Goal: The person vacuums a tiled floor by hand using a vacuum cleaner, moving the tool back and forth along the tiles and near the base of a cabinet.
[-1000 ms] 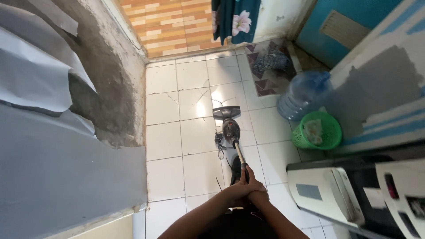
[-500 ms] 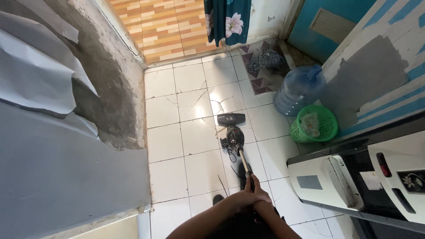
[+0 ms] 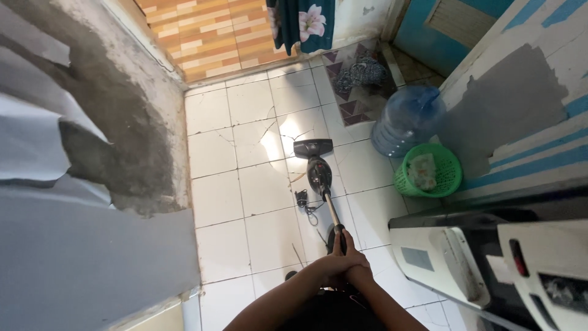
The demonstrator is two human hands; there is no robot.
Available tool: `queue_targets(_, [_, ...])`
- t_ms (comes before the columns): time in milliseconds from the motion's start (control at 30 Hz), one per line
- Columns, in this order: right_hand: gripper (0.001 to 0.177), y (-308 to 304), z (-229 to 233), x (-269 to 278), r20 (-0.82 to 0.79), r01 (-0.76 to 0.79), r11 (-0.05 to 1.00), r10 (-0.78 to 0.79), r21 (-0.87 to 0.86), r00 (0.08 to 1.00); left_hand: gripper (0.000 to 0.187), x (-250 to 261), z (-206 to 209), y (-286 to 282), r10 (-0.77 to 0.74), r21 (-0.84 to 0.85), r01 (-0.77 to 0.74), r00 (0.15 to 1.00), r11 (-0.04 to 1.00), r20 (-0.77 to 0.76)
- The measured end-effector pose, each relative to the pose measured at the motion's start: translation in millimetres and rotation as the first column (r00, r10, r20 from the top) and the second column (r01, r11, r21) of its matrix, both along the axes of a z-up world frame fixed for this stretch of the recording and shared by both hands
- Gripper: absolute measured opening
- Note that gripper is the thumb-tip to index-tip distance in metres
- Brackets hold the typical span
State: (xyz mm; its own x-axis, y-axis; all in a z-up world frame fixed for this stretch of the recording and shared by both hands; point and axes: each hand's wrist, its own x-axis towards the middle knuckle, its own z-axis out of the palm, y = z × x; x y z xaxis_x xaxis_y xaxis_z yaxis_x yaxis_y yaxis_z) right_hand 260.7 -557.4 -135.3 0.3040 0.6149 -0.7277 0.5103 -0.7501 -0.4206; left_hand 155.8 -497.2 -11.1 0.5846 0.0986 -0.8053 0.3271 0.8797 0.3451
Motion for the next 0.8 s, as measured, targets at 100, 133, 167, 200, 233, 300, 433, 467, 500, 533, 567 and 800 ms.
queue_targets(100, [0.075,25,18,23,0.005,-0.013,1.000,0.013,-0.017,1.000,0.132,26,-14,20,0.012,-0.031,-0.012,1.000,0.999,0.003])
queue_targets(133, [0.075,36,22,31,0.004,-0.017,1.000,0.017,-0.021,1.000,0.131,34,-20,27,0.018,-0.036,-0.018,1.000,0.999,0.003])
queue_targets(167, [0.075,45,26,39,0.006,-0.025,0.999,0.026,-0.023,1.000,0.125,41,-26,36,0.013,-0.046,-0.012,1.000,0.999,0.024])
queue_targets(200, [0.075,54,30,45,0.005,-0.027,0.999,0.027,-0.027,1.000,0.121,46,-31,43,0.008,-0.058,-0.005,0.999,0.998,0.044])
queue_targets(233, [0.076,62,34,51,0.006,-0.027,0.999,0.027,-0.031,1.000,0.121,54,-34,50,0.007,-0.066,-0.003,0.998,0.998,0.067])
queue_targets(300, [0.076,74,39,67,0.012,-0.029,0.998,0.030,-0.048,0.999,0.123,70,-37,62,0.029,-0.071,-0.024,0.998,0.997,0.062])
queue_targets(433, [0.077,106,51,90,0.022,-0.051,0.996,0.053,-0.071,0.998,0.128,94,-22,89,0.103,-0.052,-0.101,0.994,0.993,0.023])
queue_targets(467, [0.077,113,53,93,0.024,-0.055,0.996,0.057,-0.075,0.998,0.129,98,-18,94,0.120,-0.051,-0.119,0.993,0.992,0.016])
queue_targets(500, [0.077,120,55,96,0.024,-0.059,0.995,0.062,-0.084,0.998,0.130,102,-15,99,0.137,-0.046,-0.137,0.991,0.990,0.006])
queue_targets(533, [0.077,126,56,99,0.028,-0.057,0.994,0.060,-0.097,0.998,0.132,105,-11,104,0.148,-0.041,-0.147,0.989,0.988,0.001])
queue_targets(567, [0.076,131,57,102,0.034,-0.049,0.992,0.053,-0.117,0.998,0.133,108,-9,108,0.164,-0.040,-0.164,0.986,0.986,-0.005])
queue_targets(800, [0.078,137,47,117,0.059,-0.106,0.994,0.108,-0.027,0.992,0.143,121,-6,119,0.202,-0.021,-0.203,0.979,0.979,-0.031])
